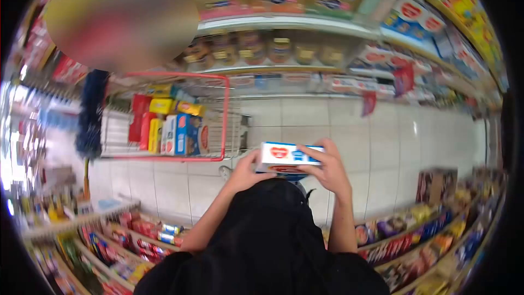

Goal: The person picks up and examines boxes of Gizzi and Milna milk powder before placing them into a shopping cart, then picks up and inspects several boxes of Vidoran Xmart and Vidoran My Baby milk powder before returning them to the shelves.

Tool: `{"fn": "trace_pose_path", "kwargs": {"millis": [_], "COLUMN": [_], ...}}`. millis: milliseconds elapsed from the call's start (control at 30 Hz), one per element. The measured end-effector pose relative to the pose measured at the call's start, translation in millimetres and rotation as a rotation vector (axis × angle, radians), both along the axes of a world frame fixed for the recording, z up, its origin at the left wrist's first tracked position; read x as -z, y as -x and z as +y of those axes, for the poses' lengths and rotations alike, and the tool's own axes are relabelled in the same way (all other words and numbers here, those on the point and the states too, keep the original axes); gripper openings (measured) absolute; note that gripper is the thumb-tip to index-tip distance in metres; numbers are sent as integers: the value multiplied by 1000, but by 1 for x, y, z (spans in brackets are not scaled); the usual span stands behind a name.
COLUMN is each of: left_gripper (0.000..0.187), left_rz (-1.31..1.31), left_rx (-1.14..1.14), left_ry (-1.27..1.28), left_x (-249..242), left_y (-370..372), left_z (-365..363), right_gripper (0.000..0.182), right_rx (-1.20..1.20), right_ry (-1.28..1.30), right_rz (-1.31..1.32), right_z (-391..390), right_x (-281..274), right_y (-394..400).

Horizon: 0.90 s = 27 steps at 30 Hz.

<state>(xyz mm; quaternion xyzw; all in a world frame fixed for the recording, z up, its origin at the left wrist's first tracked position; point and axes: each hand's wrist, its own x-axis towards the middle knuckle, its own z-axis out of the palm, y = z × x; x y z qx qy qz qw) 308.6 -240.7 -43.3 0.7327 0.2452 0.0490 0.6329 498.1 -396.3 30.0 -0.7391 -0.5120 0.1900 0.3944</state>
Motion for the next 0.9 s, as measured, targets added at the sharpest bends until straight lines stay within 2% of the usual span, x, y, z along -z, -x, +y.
{"fn": "trace_pose_path", "kwargs": {"millis": [100,133,200,300,333,400,467,500,533,600,667,700,800,900], "left_gripper": [68,67,64,61,60,61,63,62,62,59,53,49,41,40], "left_rz": [40,-8,-33,-102,-156,-78,-97,-88,-73,-120,-20,3,-11,23], "left_rx": [17,1,-6,-80,-108,-192,-272,-315,-321,-387,-372,-316,-215,-152], "left_ry": [-118,-130,-223,-302,-312,-334,-322,-259,-198,-140,-57,67,317,489], "left_x": [-6,-8,-18,-30,-38,-43,-36,-37,-38,-23,-29,-28,4,14], "left_y": [-25,-36,-49,-58,-59,-50,-40,-32,-25,-18,-18,-21,-19,-22], "left_z": [-16,-19,-20,-27,-29,-28,-27,-27,-26,-23,-20,-18,0,3], "right_gripper": [47,45,47,51,55,63,78,86,89,100,103,104,98,95], "right_rx": [34,27,20,-28,-61,-87,41,107,71,51,161,219,398,540], "right_ry": [55,43,74,-20,-76,-142,-212,-204,-244,-315,-276,-247,-81,22], "right_rz": [79,-17,114,131,123,125,337,265,235,335,519,578,424,654], "right_z": [-21,-27,-29,-29,-22,-12,6,14,25,33,26,13,-19,-56], "right_x": [-1,-1,-6,-4,-11,-8,-4,-3,-4,3,14,24,55,80], "right_y": [-32,-42,-61,-83,-86,-84,-66,-56,-49,-39,-34,-28,9,43]}}
